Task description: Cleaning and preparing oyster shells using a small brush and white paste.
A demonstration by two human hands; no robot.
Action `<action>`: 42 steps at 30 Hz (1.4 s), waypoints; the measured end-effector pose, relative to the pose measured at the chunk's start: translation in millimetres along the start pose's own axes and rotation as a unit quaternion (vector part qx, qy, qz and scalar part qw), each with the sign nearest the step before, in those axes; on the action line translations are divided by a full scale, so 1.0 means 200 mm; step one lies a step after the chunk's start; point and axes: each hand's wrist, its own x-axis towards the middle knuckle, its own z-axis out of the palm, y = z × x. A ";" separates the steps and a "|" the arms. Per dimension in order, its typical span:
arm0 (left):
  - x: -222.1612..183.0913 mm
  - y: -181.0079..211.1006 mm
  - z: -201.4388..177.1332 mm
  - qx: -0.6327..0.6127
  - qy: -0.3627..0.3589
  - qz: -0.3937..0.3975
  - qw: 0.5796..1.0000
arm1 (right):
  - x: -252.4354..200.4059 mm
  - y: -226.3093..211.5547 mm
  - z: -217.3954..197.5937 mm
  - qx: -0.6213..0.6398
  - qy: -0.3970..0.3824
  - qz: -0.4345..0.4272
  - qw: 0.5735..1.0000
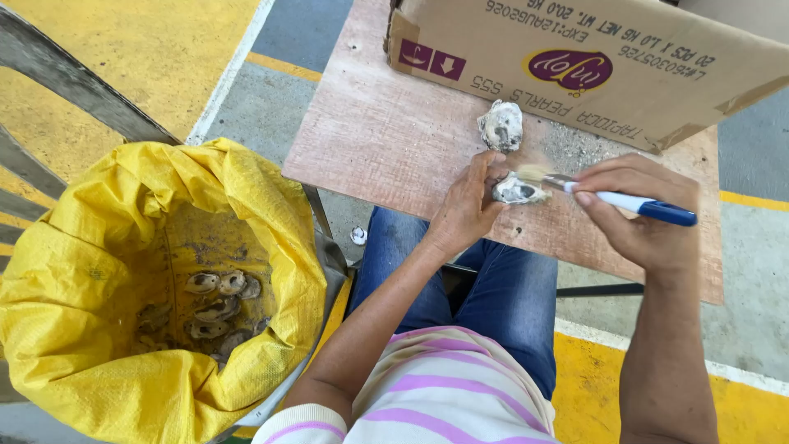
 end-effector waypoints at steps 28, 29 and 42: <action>-0.02 -0.03 0.01 0.048 -0.015 0.062 0.997 | 0.00 0.23 -0.11 -0.020 -0.083 0.148 0.985; -0.02 -0.02 0.01 0.036 -0.018 0.047 0.998 | -0.01 0.25 -0.12 0.024 -0.054 0.106 0.993; 0.00 0.13 -0.02 0.115 -0.049 0.103 0.987 | -0.45 0.49 0.02 0.286 0.262 0.087 0.918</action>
